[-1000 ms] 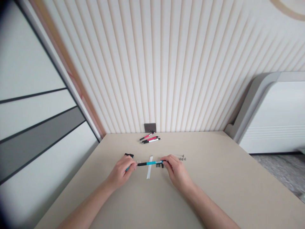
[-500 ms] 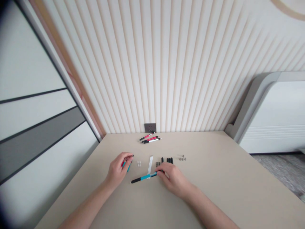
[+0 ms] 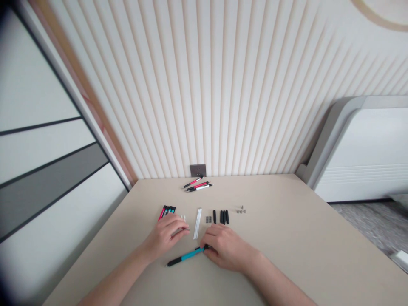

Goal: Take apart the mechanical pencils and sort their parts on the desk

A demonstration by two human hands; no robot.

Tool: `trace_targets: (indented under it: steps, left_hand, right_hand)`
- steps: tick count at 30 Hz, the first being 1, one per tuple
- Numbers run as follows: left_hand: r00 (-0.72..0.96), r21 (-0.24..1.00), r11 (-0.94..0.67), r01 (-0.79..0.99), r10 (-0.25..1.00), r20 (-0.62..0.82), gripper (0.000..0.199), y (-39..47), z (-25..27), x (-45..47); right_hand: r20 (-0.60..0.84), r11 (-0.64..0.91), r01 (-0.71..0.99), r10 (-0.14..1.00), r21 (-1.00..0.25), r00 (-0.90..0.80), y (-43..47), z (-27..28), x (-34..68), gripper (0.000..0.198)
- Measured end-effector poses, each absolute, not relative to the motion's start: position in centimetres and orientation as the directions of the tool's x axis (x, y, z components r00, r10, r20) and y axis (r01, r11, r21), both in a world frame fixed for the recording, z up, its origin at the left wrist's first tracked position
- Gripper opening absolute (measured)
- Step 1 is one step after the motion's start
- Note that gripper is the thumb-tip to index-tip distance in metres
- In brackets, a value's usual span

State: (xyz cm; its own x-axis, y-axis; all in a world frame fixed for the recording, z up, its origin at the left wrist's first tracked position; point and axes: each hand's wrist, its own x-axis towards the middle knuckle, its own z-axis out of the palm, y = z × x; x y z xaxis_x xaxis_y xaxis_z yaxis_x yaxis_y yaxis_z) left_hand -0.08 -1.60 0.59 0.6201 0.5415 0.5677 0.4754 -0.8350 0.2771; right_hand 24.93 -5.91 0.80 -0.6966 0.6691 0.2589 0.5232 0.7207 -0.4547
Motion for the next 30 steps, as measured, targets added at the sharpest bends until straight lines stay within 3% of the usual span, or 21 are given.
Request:
trace_targets:
  steps: [6, 14, 23, 27, 30]
  left_hand:
    - [0.72, 0.226, -0.875, 0.427, 0.481, 0.5, 0.017, -2.0, 1.0, 0.6]
    - [0.757, 0.242, -0.888, 0.392, 0.461, 0.463, 0.011, -3.0, 1.0, 1.8]
    - [0.658, 0.353, -0.852, 0.386, 0.523, 0.542, 0.02, -3.7, 1.1, 2.3]
    - [0.621, 0.443, -0.818, 0.367, 0.569, 0.538, 0.024, -3.8, 1.1, 2.4]
    - [0.603, 0.55, -0.774, 0.314, 0.61, 0.514, 0.027, -4.0, 0.9, 2.4]
  right_hand:
    - [0.269, 0.732, 0.541, 0.666, -0.414, -0.696, -5.9, 0.7, 25.0, 0.014]
    - [0.407, 0.742, 0.502, 0.666, -0.445, -0.625, -5.8, 0.6, 24.2, 0.018]
    - [0.434, 0.672, 0.364, 0.715, -0.645, -0.548, -6.4, 0.7, 23.6, 0.017]
    - [0.457, 0.691, 0.337, 0.695, -0.64, -0.555, -6.4, 0.7, 23.7, 0.019]
    - [0.49, 0.758, 0.339, 0.63, -0.557, -0.603, -6.3, 0.8, 23.9, 0.022]
